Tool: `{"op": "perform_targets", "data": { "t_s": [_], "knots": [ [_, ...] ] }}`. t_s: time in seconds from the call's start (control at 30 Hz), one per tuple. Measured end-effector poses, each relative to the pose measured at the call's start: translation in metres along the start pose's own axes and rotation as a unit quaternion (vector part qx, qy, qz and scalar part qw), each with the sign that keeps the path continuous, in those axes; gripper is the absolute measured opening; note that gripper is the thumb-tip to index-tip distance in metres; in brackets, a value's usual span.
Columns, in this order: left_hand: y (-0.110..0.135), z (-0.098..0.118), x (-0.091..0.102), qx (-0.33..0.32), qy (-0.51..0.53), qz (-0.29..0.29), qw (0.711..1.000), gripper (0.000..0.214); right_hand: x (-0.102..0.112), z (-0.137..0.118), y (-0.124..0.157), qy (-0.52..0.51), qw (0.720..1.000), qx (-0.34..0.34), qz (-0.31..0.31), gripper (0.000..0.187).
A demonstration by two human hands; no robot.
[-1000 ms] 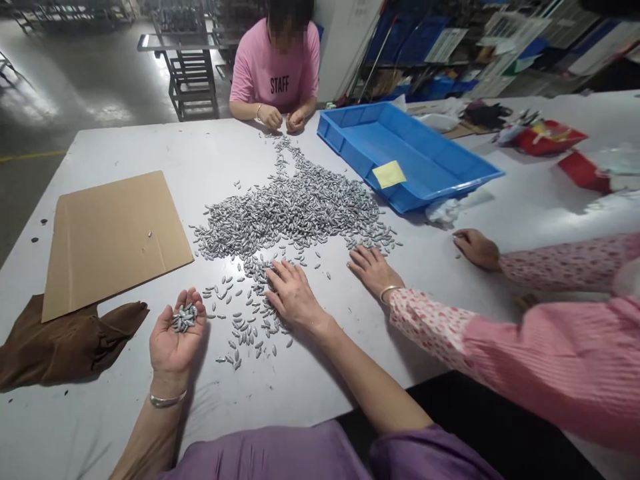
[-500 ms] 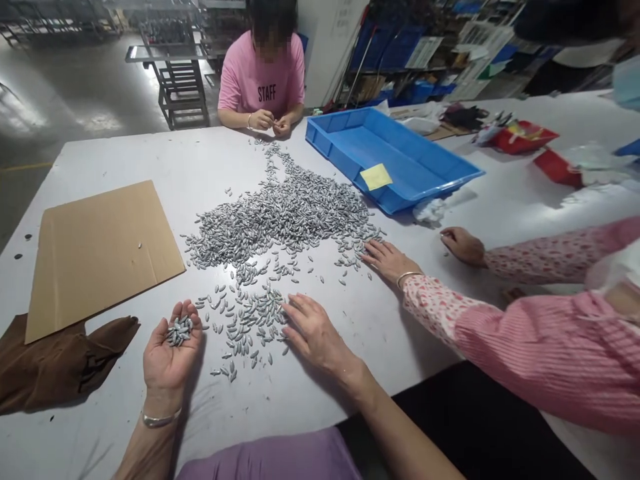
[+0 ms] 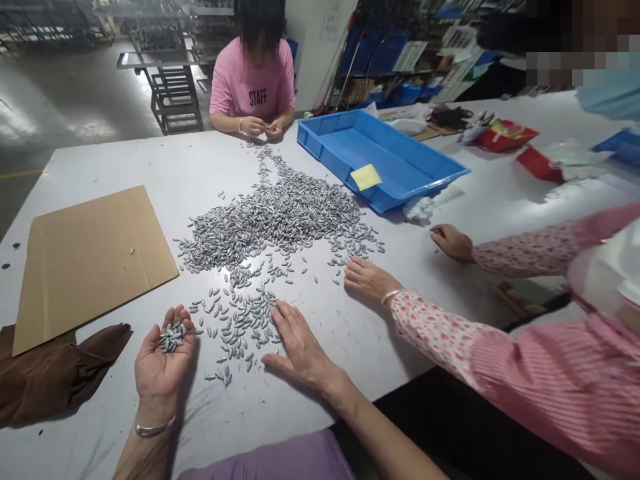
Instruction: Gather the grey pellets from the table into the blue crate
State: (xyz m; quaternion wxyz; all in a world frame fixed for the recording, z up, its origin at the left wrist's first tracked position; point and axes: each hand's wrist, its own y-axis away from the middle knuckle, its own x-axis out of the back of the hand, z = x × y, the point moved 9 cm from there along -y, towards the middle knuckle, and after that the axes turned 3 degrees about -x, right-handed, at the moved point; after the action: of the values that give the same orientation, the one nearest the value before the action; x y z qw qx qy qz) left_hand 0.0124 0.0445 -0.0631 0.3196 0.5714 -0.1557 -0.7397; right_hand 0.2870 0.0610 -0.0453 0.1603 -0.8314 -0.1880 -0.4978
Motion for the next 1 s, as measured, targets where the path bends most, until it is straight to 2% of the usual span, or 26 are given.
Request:
{"op": "perform_targets", "data": {
  "t_s": [0.07,0.2,0.27,0.37,0.43,0.5,0.6,0.73,0.83,0.9,1.0],
  "knots": [
    [0.0,0.0,0.0,0.0,-0.002,-0.004,1.0,0.034,0.013,0.003,-0.011,-0.017,0.999,0.012,0.032,0.088],
    [0.0,0.0,0.0,0.0,-0.004,-0.011,1.0,0.036,0.04,0.033,-0.048,0.011,0.995,-0.021,0.094,0.074],
    [-0.002,0.0,0.001,0.0,-0.005,-0.011,1.0,0.036,0.041,0.047,-0.069,0.035,0.995,-0.038,0.087,0.066],
    [-0.003,0.002,0.003,-0.003,-0.001,-0.011,1.0,0.038,0.03,0.054,-0.089,0.06,0.995,-0.062,0.052,0.059],
    [-0.004,0.003,0.002,-0.004,-0.001,-0.02,1.0,0.039,0.021,0.044,-0.091,0.058,0.997,-0.045,0.03,0.056],
    [-0.004,0.004,0.001,-0.006,-0.005,-0.028,1.0,0.04,0.017,0.022,-0.087,0.029,0.999,0.016,0.006,0.052],
    [-0.004,0.003,0.002,-0.005,-0.007,-0.023,1.0,0.038,0.026,-0.007,-0.085,-0.016,0.995,0.094,-0.007,0.048],
    [-0.006,0.002,0.004,-0.002,-0.009,-0.021,1.0,0.035,0.04,-0.015,-0.121,0.019,0.997,0.077,0.0,0.046],
    [-0.008,0.001,0.005,0.003,-0.011,-0.033,0.999,0.035,0.023,-0.023,-0.148,0.054,0.995,0.055,-0.06,0.048],
    [-0.01,0.001,0.005,0.002,-0.013,-0.037,0.999,0.036,0.008,-0.034,-0.149,0.056,0.992,0.049,-0.103,0.053],
    [-0.01,0.001,0.006,0.0,-0.017,-0.036,0.999,0.039,-0.005,-0.06,-0.12,0.029,0.986,0.088,-0.141,0.057]
  ]
}}
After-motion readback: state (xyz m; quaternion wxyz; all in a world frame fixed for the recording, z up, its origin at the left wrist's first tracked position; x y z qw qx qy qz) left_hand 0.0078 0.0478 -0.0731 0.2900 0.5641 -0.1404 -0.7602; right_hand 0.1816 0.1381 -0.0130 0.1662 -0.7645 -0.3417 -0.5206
